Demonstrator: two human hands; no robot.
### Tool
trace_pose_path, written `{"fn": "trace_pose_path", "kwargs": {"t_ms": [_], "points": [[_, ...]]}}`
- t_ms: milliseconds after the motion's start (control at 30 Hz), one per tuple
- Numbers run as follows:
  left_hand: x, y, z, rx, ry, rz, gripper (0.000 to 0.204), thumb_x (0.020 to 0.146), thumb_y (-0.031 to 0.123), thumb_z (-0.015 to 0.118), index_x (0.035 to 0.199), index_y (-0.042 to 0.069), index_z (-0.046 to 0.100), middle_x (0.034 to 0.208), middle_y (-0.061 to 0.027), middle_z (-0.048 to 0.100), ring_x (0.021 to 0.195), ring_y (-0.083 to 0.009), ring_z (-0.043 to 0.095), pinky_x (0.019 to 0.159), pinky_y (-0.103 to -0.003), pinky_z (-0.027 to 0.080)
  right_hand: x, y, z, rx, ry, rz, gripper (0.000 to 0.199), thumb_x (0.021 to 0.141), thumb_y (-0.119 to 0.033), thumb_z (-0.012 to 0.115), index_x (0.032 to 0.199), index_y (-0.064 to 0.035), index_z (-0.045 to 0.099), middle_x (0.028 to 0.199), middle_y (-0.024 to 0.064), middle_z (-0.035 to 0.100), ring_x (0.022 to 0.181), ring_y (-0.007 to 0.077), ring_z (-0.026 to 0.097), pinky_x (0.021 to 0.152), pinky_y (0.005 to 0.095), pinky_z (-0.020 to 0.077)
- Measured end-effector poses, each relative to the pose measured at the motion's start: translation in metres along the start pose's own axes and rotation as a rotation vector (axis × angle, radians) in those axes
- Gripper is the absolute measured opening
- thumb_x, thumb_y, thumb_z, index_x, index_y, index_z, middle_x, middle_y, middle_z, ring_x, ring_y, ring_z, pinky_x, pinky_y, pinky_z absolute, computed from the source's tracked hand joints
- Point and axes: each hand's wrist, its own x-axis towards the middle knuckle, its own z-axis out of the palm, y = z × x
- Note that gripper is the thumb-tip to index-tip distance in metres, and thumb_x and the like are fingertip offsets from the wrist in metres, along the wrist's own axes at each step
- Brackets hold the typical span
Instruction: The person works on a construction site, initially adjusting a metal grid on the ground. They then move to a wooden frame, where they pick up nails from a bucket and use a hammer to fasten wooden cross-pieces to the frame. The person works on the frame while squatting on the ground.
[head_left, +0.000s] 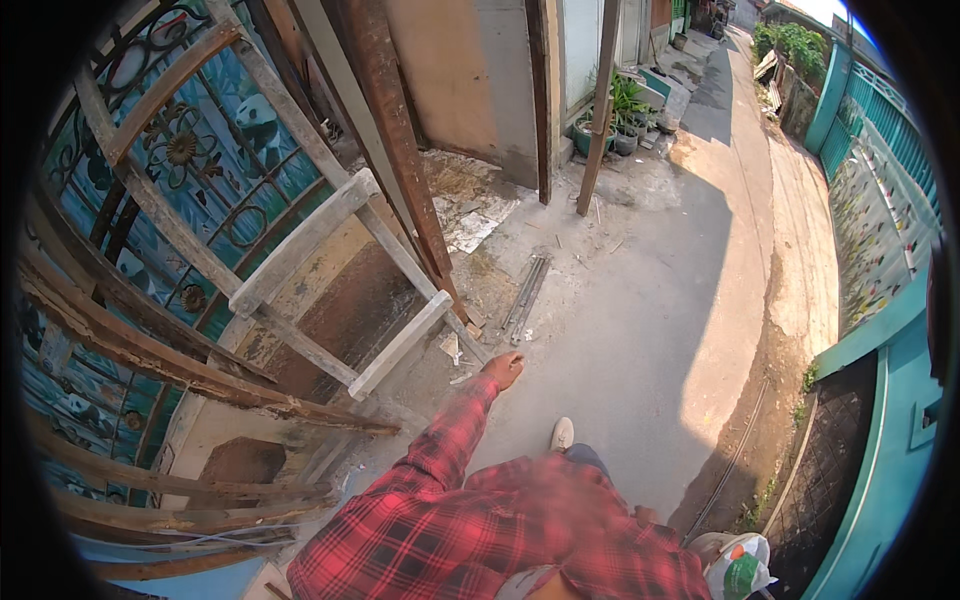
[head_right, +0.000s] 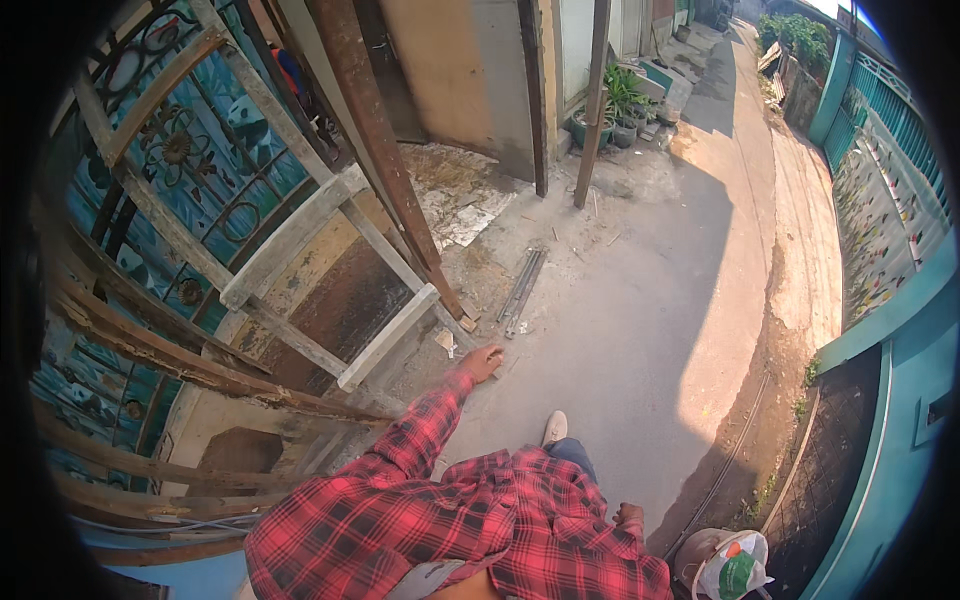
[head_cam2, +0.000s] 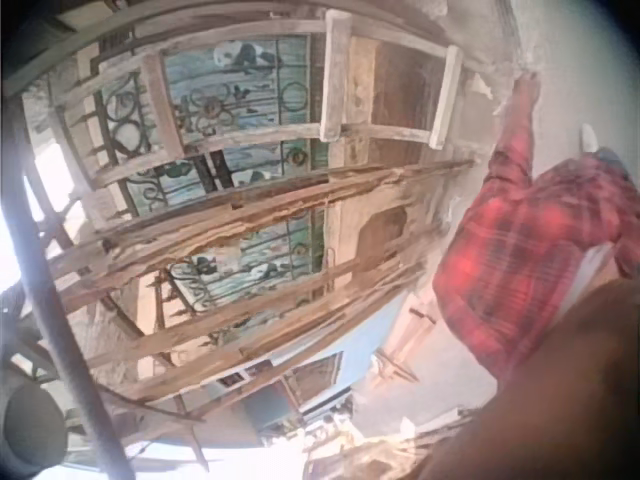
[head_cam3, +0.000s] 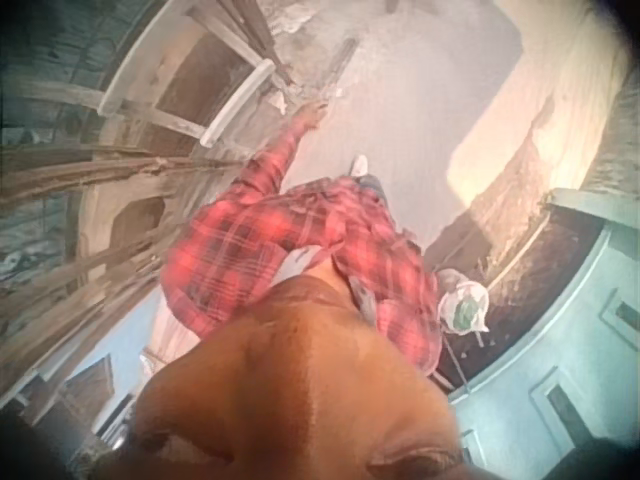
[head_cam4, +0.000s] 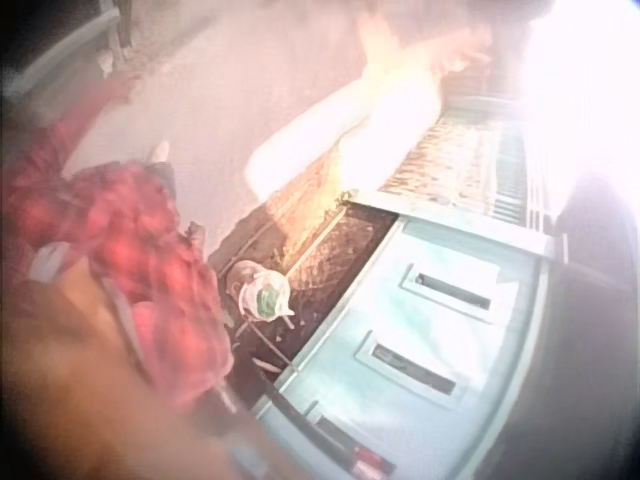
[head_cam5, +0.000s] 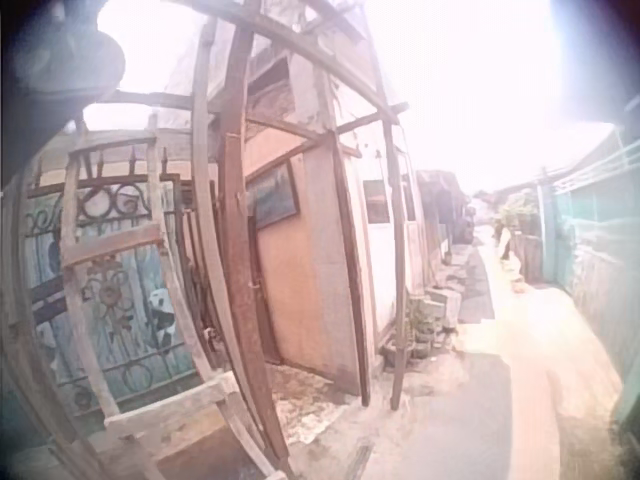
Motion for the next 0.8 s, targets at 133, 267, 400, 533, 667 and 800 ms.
{"fn": "trace_pose_path", "kwargs": {"t_ms": [133,267,400,533,667,800], "points": [[0.011,-0.118,0.038,0.432,-0.408,-0.493,0.042,0.09,0.037,0.054,0.116,0.008,0.069,0.123,-0.0187,0.064,0.114,-0.0349,0.061,0.1,-0.045,0.046,0.058,-0.313,0.044,-0.208,-0.027,-0.477,0.035,0.09,-0.017,0.055,0.119,0.004,0.058,0.094,0.0129,0.067,0.077,0.0226,0.068,0.057,0.0321,0.0546],[-0.024,-0.188,0.032,0.146,-0.336,-0.62,0.042,0.087,0.038,0.061,0.118,0.009,0.065,0.101,-0.0168,0.069,0.091,-0.0259,0.066,0.083,-0.039,0.051,0.035,-0.606,0.148,-0.02,-0.253,-0.92,0.038,0.093,-0.018,0.054,0.124,0.0047,0.055,0.104,0.012,0.067,0.085,0.0195,0.068,0.071,0.0304,0.0556],[0.078,-0.161,0.033,0.043,-0.64,-0.736,0.042,0.088,0.037,0.059,0.118,0.009,0.064,0.104,-0.0167,0.069,0.093,-0.0256,0.066,0.085,-0.038,0.05,-0.008,-0.786,0.234,-0.055,-0.41,-1.025,0.036,0.095,-0.018,0.054,0.127,-0.0002,0.055,0.106,0.0087,0.067,0.085,0.016,0.067,0.072,0.0281,0.05],[0.281,-0.15,-0.019,-0.02,-0.453,-0.573,0.041,0.089,0.036,0.057,0.119,0.009,0.064,0.106,-0.0166,0.069,0.095,-0.0252,0.066,0.087,-0.037,0.05,0.092,-0.86,0.315,-0.146,-0.497,-0.903,0.035,0.096,-0.021,0.054,0.127,-0.0028,0.054,0.105,0.008,0.068,0.08,0.0159,0.068,0.069,0.0267,0.0499],[0.642,-0.013,-0.16,-0.346,0.139,-0.184,0.048,0.092,0.042,0.053,0.125,0.007,0.06,0.122,-0.0168,0.064,0.114,-0.0311,0.061,0.098,-0.039,0.046,0.317,-0.948,0.217,-1.9,-0.404,-1.516,0.033,0.083,-0.024,0.066,0.111,-0.0056,0.063,0.102,0.0115,0.07,0.091,0.0283,0.069,0.078,0.043,0.0557],[0.72,0.061,-0.365,-0.468,0.254,0.023,0.045,0.097,0.025,0.055,0.137,0.006,0.048,0.128,-0.0145,0.061,0.117,-0.0233,0.06,0.1,-0.035,0.045,0.295,-0.957,0.335,-1.274,-0.454,-0.541,0.031,0.084,-0.026,0.065,0.108,-0.006,0.063,0.1,0.0108,0.069,0.089,0.0276,0.068,0.076,0.0417,0.0551]]}}
